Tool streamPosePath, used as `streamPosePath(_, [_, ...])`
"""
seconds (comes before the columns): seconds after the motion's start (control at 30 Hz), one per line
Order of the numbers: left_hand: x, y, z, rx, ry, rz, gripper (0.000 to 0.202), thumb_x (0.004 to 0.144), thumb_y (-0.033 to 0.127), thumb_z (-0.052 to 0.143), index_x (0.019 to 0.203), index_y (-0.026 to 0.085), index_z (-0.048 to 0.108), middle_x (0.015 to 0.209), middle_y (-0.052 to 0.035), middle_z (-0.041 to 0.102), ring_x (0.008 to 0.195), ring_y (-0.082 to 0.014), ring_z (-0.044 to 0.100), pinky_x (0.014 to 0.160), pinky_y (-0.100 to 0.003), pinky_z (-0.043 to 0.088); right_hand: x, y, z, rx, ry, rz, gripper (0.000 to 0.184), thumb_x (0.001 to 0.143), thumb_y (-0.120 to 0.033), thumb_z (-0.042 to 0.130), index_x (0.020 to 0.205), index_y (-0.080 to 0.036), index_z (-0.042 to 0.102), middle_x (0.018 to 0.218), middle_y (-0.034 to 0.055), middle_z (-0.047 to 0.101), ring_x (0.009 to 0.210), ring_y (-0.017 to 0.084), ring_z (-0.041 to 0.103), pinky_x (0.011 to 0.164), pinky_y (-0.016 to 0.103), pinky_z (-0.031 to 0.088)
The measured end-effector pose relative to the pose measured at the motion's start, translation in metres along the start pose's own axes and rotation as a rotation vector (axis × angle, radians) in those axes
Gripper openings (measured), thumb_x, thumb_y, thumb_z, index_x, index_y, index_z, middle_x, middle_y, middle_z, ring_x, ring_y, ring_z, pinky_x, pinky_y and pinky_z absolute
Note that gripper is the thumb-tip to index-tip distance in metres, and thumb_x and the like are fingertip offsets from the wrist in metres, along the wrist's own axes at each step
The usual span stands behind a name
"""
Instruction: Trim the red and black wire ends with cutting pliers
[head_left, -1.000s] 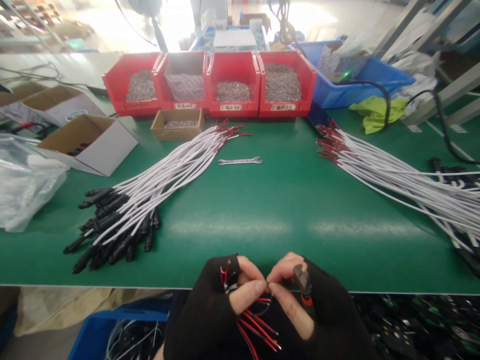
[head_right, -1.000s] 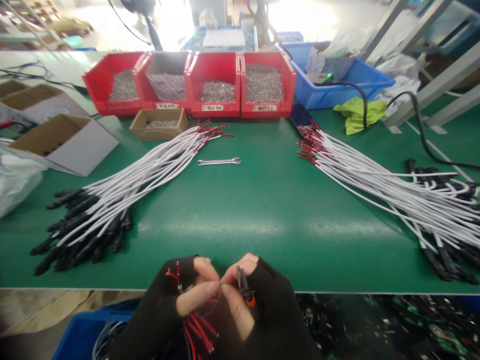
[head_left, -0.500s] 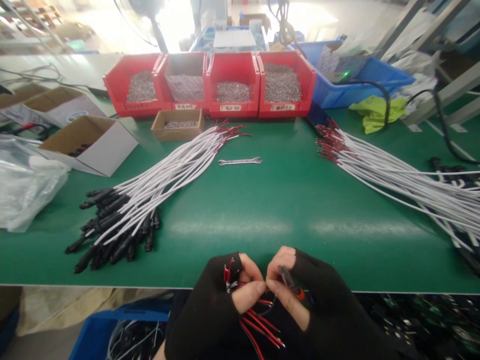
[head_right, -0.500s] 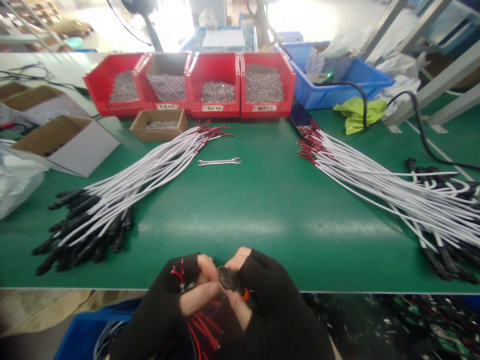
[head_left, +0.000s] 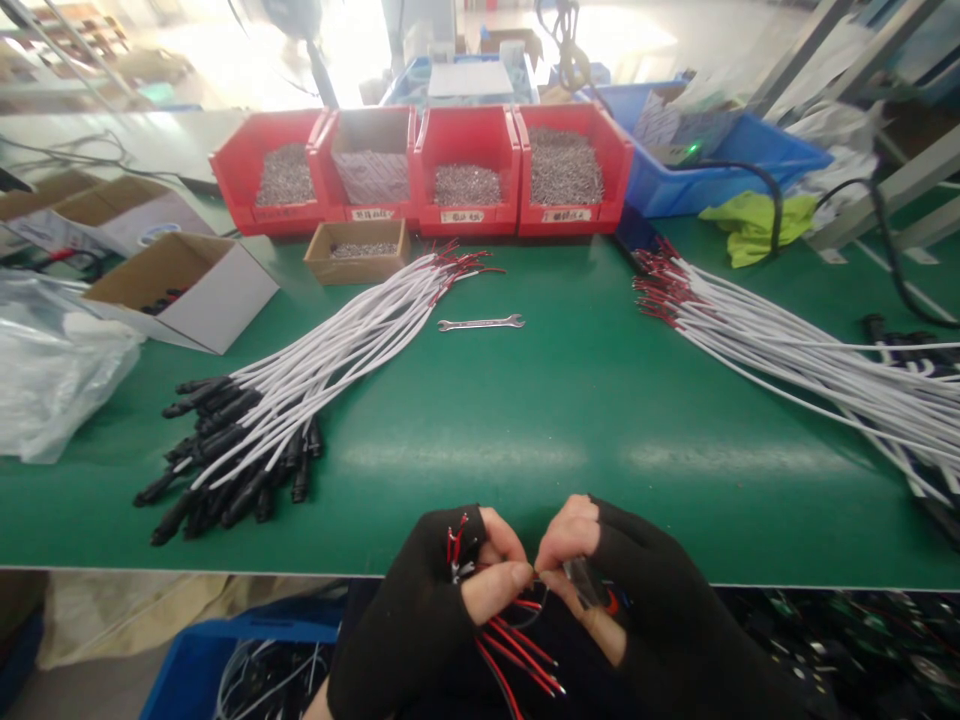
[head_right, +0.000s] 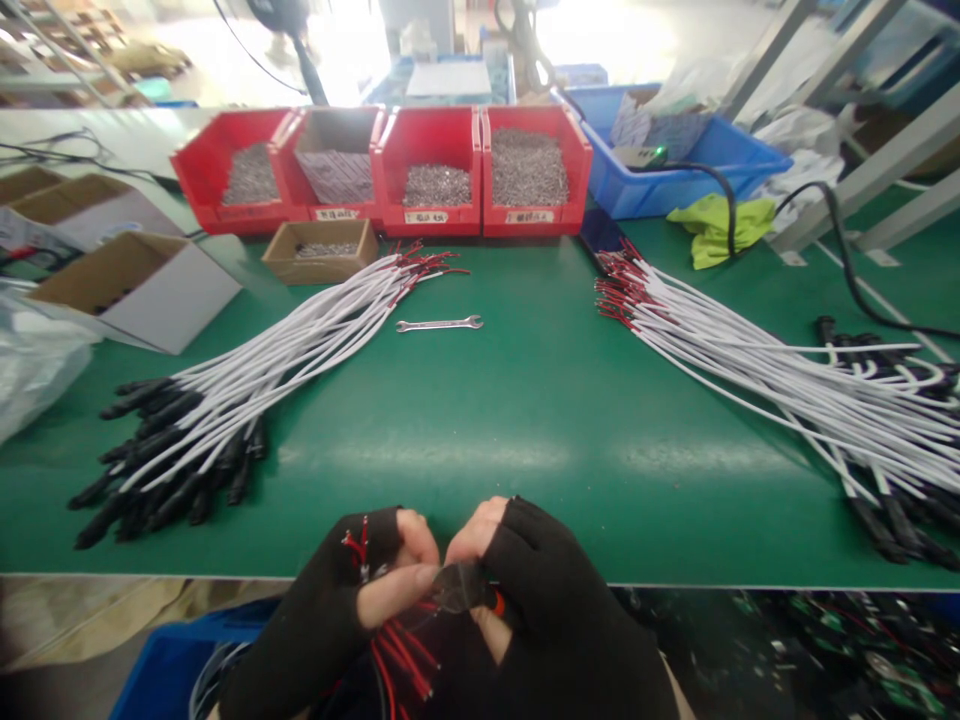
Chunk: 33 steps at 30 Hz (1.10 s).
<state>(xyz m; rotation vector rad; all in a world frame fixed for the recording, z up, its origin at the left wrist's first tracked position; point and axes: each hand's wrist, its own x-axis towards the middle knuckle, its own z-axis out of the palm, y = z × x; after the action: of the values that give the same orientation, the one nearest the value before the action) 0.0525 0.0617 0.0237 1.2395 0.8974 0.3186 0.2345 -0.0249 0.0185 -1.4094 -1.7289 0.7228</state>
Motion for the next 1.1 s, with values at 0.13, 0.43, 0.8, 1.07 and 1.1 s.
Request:
streamPosePath(0.13, [0.000,-0.003,0.002,-0.010,-0.011,0.019,0.016,0.083,0.027,0.068,0.072,0.016,0.066,0.062,0.0036,0.054,0.060,-0.0134,0.049,0.056,-0.024,0.036,-0.008,0.007,0.003,-0.160,0.043,-0.006,0.020,0.096,-0.010,0.055,0.107,-0.027,0.056,0.097,0.0019,0.068,0.094,0.019,0.067,0.081,0.032,0.055])
streamPosePath(0.43, [-0.001,-0.001,0.007,-0.043,0.073,0.011,0.017,0.085,0.029,0.070,0.073,0.017,0.067,0.062,0.0028,0.057,0.062,-0.0147,0.052,0.061,-0.026,0.040,-0.016,0.007,0.019,-0.030,0.150,0.434,0.017,0.098,-0.040,0.062,0.097,-0.023,0.066,0.097,0.0098,0.075,0.086,0.027,0.074,0.070,0.039,0.063])
streamPosePath(0.8, [-0.004,-0.005,0.007,-0.097,0.145,0.062,0.022,0.088,0.029,0.068,0.070,0.018,0.065,0.062,0.0038,0.057,0.059,-0.0132,0.051,0.060,-0.026,0.042,-0.006,-0.024,0.028,0.051,0.243,0.563,0.025,0.098,-0.037,0.053,0.079,-0.024,0.061,0.076,0.0021,0.064,0.073,0.023,0.063,0.069,0.037,0.045])
streamPosePath(1.07, [-0.003,-0.009,0.010,-0.041,0.195,0.053,0.023,0.088,0.033,0.066,0.071,0.019,0.059,0.063,0.0037,0.055,0.061,-0.0139,0.050,0.058,-0.025,0.040,-0.009,-0.031,0.031,0.330,0.351,0.619,0.026,0.099,-0.037,0.060,0.077,-0.025,0.069,0.063,-0.0044,0.070,0.057,0.014,0.066,0.059,0.024,0.050])
streamPosePath(1.1, [-0.003,-0.010,0.009,-0.039,0.195,0.053,0.024,0.088,0.033,0.066,0.071,0.019,0.059,0.063,0.0037,0.055,0.061,-0.0140,0.050,0.058,-0.025,0.040,-0.010,-0.032,0.032,0.307,0.359,0.627,0.023,0.098,-0.035,0.061,0.079,-0.025,0.070,0.063,-0.0049,0.071,0.056,0.014,0.066,0.057,0.023,0.050])
